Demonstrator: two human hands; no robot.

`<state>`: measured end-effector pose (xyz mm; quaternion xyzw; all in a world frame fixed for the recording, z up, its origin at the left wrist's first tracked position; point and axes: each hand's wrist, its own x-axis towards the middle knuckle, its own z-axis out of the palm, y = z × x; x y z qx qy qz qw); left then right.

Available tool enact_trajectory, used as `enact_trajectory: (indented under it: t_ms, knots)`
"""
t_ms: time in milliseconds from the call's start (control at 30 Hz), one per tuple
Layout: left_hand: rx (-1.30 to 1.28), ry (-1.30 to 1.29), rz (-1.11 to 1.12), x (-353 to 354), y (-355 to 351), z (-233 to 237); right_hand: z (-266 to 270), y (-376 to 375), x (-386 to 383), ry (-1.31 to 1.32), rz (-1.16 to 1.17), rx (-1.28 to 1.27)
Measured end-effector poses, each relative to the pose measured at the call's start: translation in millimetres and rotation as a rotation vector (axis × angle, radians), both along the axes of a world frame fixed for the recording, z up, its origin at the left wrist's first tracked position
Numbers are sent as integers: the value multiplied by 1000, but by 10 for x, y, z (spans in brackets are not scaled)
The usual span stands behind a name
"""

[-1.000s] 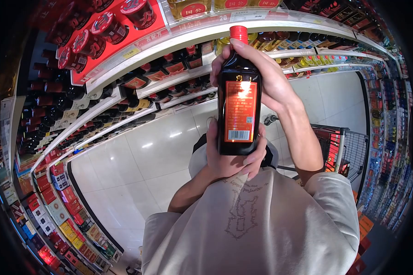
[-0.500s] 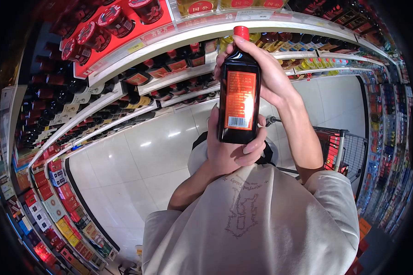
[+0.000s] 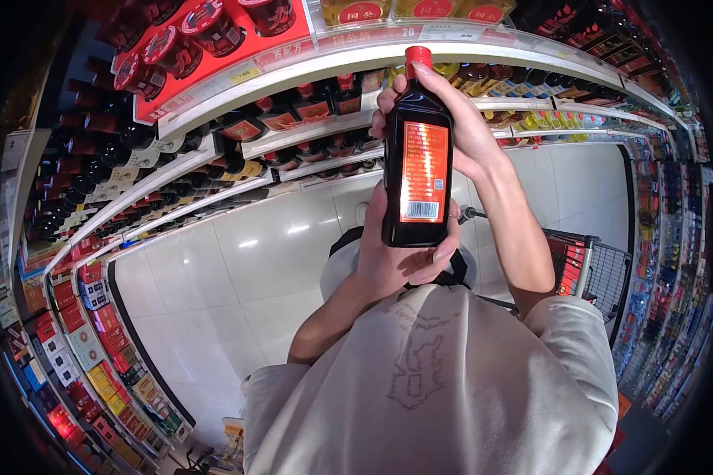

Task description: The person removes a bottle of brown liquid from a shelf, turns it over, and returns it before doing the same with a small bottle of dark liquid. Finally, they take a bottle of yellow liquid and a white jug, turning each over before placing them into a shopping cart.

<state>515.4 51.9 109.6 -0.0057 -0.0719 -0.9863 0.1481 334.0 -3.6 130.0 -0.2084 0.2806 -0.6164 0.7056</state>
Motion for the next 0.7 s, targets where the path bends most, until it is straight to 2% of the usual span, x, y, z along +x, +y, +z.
enact_trajectory:
  t_ms: [200, 267, 500, 700]
  knots:
    - [22, -6, -14, -9, 6, -25, 68, 19, -10, 39, 14, 28]
    - [224, 175, -48, -15, 55, -60, 89, 31, 19, 51, 7, 73]
    - [330, 318, -90, -23, 21, -139, 77, 47, 53, 133, -97, 150]
    - [382, 402, -114, -33, 22, -218, 40, 81, 51, 90, -86, 148]
